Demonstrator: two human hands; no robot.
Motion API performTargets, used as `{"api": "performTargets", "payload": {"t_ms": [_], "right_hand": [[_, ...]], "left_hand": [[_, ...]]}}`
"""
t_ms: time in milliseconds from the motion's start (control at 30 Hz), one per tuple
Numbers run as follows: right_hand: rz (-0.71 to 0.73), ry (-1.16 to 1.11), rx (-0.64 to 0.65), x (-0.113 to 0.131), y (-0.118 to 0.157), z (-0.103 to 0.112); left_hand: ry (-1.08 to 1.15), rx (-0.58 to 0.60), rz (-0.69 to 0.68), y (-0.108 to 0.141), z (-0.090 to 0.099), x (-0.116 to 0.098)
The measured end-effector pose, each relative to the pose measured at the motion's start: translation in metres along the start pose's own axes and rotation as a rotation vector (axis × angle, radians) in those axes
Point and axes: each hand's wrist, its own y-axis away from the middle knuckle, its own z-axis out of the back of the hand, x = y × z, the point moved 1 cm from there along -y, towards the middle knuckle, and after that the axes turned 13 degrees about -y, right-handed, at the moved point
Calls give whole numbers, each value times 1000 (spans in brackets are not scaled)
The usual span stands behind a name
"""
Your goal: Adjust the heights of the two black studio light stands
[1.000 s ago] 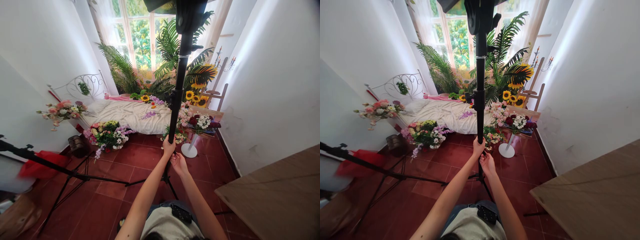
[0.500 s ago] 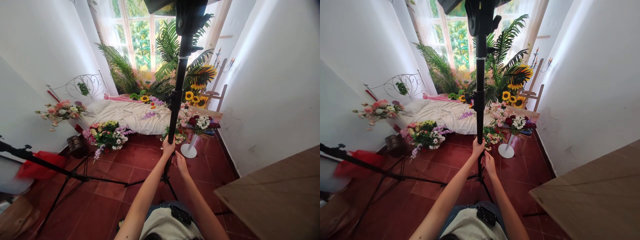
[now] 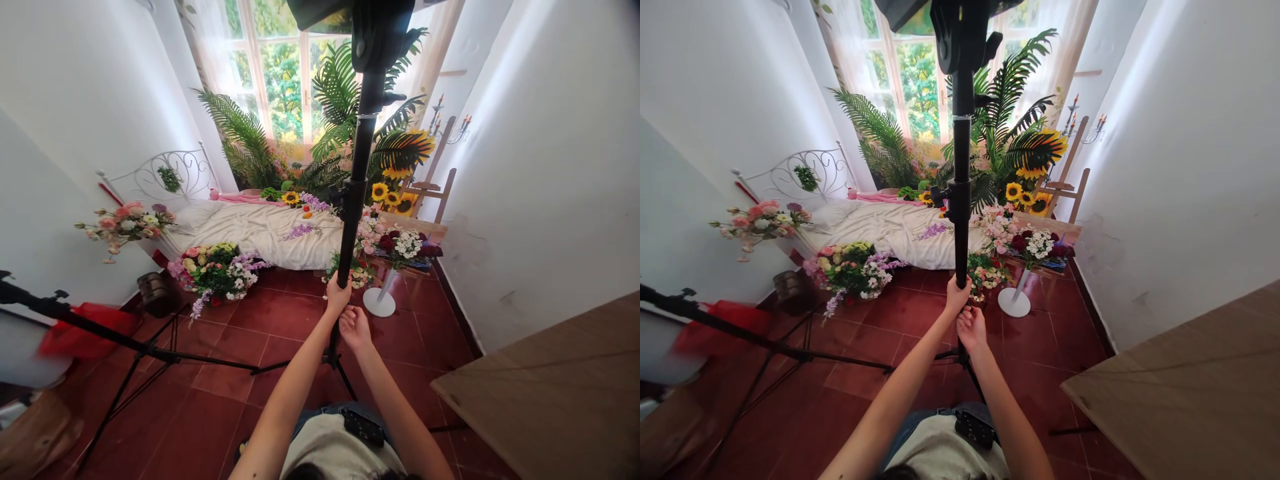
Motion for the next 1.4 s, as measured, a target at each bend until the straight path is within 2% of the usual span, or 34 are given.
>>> {"api": "performTargets", "payload": {"t_ms": [67,133,233,300,367,467,600,700,800,900,1000,1100,1200,1300,1400], "right_hand": [[12,-120,36,-2,1,0],[2,-51,43,-3,2,4],[14,444,-12,2,5,16],[169,875,-59,12,9,21],[370,1268,-52,25,14,21],[562,1721,47,42,15,12],[687,2019,247,53,3,1],[707,2057,374,53,-9,3],[683,1927,384,47,-16,12],[624,1711,272,39,-17,18],[589,1597,181,31,-14,19],[637,1569,131,19,-13,19],[741,1485,-73,1,-17,23],[786,1419,-287,-16,-21,30],[796,1521,-321,-24,-24,33]], "left_hand": [[26,7,21,0,0,0],[51,21,43,0,1,0],[73,42,61,0,1,2],[73,45,62,-1,0,5],[68,44,42,-2,-1,8],[68,51,-20,-4,-2,12],[97,69,-52,-6,-1,13],[117,100,-45,-7,2,14],[129,129,-33,-6,5,15],[148,142,-23,-6,10,14],[176,162,-24,-3,17,12],[208,183,-25,5,28,10],[242,177,-36,17,44,12],[261,172,-9,32,64,32],[255,285,173,54,91,80]]}}
